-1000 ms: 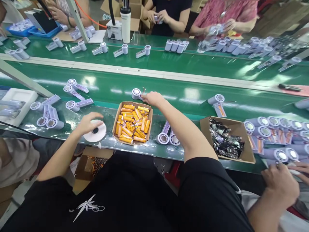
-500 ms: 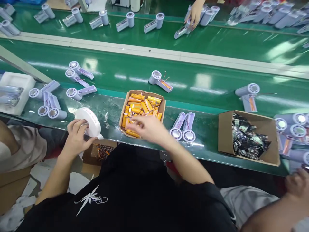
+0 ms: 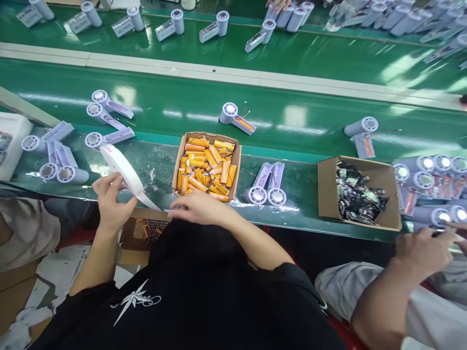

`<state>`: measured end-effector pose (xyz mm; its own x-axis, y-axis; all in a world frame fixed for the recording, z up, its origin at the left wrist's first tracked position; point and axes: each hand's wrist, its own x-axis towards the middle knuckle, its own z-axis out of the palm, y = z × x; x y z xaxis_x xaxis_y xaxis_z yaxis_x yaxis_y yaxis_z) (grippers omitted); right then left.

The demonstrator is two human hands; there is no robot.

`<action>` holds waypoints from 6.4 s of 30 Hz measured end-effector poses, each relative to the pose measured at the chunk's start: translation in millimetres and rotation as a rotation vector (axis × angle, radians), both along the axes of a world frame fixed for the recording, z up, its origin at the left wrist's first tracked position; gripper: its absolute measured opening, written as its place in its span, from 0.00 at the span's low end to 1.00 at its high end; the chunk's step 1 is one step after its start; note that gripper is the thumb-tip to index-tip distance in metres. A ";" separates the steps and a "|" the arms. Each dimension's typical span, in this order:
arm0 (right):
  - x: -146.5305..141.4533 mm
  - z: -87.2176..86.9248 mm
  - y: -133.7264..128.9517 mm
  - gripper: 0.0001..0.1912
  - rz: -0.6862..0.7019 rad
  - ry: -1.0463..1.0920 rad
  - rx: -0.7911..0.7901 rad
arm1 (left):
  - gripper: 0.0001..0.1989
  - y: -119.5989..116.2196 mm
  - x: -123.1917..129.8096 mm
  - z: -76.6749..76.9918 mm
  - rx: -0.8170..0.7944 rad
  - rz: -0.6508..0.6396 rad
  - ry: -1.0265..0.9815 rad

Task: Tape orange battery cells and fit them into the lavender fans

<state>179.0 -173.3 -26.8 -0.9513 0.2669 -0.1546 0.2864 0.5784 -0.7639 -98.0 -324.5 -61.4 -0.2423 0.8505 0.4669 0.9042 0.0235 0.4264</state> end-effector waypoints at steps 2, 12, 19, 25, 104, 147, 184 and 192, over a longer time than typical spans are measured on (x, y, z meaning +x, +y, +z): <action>1.3 0.7 17.7 0.17 -0.231 0.086 0.240 | 0.35 2.3 8.0 -2.0 0.060 -0.011 0.040; 2.8 -23.5 40.5 0.11 -0.357 0.176 0.235 | 0.27 9.3 23.0 -0.2 -0.023 -0.098 0.143; 25.0 13.4 40.5 0.30 -0.624 0.600 -0.558 | 0.28 6.3 32.6 12.6 -0.067 -0.172 0.248; 26.4 34.3 29.6 0.24 -0.614 0.450 -0.242 | 0.35 9.7 39.9 28.9 -0.026 -0.284 0.372; 171.2 -23.8 9.9 0.35 -1.348 1.002 -0.477 | 0.17 359.4 -10.8 28.1 -0.509 -0.416 0.414; 8.5 10.7 230.9 0.23 -0.501 -0.248 0.702 | 0.24 36.1 -62.5 3.2 -0.446 -0.280 0.021; 36.6 -2.1 21.1 0.43 -0.702 0.536 -0.677 | 0.32 50.3 55.6 32.1 -0.002 -0.303 0.343; 33.1 0.9 21.6 0.42 -0.854 0.748 -0.718 | 0.42 54.4 69.7 32.1 0.110 -0.261 0.383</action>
